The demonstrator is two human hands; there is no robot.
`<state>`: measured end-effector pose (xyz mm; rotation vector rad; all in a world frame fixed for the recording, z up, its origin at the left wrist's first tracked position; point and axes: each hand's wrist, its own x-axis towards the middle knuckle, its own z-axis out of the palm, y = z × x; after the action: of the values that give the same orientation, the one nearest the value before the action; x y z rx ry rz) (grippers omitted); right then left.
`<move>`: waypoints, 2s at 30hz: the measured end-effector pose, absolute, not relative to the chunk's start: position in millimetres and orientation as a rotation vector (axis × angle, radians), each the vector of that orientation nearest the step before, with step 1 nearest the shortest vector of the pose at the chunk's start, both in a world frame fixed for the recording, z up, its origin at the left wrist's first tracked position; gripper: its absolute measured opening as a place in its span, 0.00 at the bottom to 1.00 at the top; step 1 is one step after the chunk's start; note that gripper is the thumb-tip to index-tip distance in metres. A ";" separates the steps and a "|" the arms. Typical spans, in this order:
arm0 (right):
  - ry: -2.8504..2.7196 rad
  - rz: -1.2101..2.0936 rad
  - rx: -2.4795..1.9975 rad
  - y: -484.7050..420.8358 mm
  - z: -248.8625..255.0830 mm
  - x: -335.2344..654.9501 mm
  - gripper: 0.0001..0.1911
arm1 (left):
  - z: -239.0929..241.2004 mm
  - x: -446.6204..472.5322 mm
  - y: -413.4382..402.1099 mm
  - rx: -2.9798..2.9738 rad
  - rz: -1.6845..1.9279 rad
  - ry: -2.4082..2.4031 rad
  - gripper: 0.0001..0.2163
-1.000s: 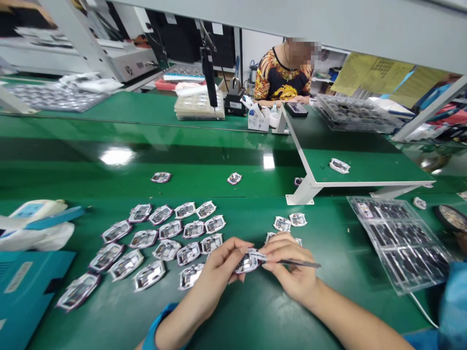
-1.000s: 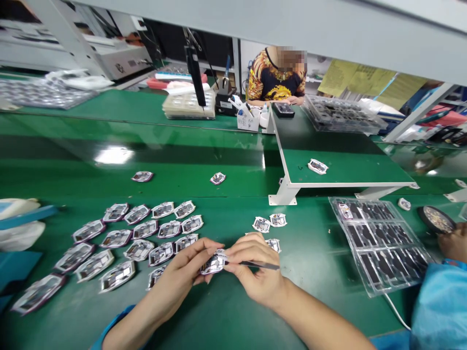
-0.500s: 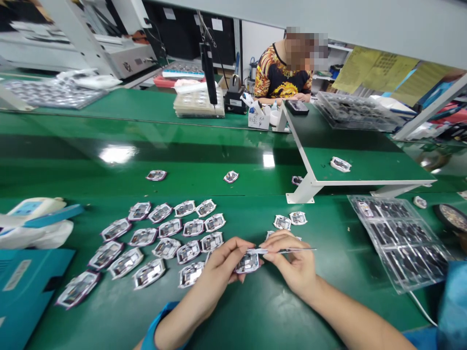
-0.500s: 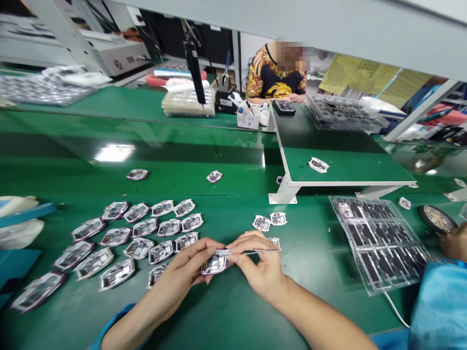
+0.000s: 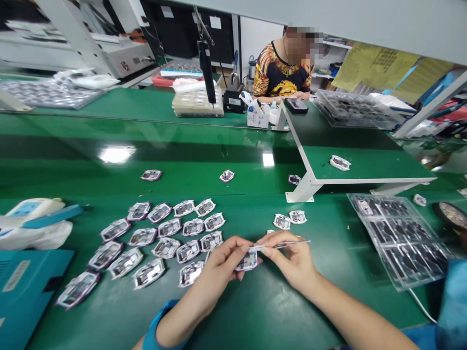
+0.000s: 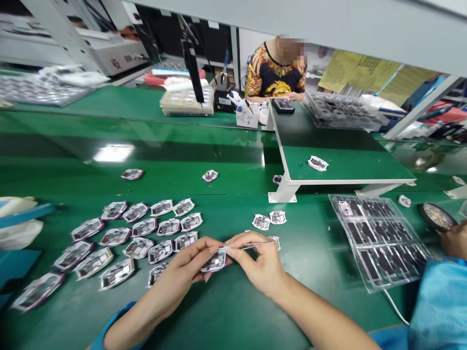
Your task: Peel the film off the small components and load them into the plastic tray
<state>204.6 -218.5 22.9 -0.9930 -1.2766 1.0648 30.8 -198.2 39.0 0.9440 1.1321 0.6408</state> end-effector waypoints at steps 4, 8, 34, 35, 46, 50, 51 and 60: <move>-1.209 1.115 -0.985 -218.4 20.1 203.6 0.07 | 40.1 31.6 -198.1 0.945 0.640 1.138 0.15; -1.230 1.071 -0.950 -219.3 18.8 202.5 0.04 | 40.9 31.9 -199.7 0.957 0.646 1.138 0.15; -1.436 0.791 -0.911 -220.7 18.3 203.4 0.07 | 38.1 29.7 -201.7 0.925 0.680 1.129 0.11; -1.428 0.790 -0.907 -221.0 18.2 203.0 0.07 | 37.9 29.9 -201.2 0.915 0.686 1.126 0.11; -1.394 0.766 -0.935 -220.4 14.9 205.6 0.07 | 26.7 26.6 -203.9 1.103 0.734 0.795 0.18; -1.422 0.770 -0.936 -220.4 13.1 207.8 0.09 | 26.9 18.6 -211.4 1.238 0.730 0.863 0.14; -1.427 0.765 -0.935 -220.7 12.9 208.0 0.09 | 28.4 13.0 -214.3 1.299 0.726 0.921 0.13; -1.543 0.716 -0.946 -228.0 6.4 210.9 0.08 | 19.9 -108.9 -249.7 1.438 0.960 1.693 0.16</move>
<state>210.9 -228.0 6.4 -0.9464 -1.5434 0.7161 -108.9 -249.7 19.9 1.4377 1.6930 0.9603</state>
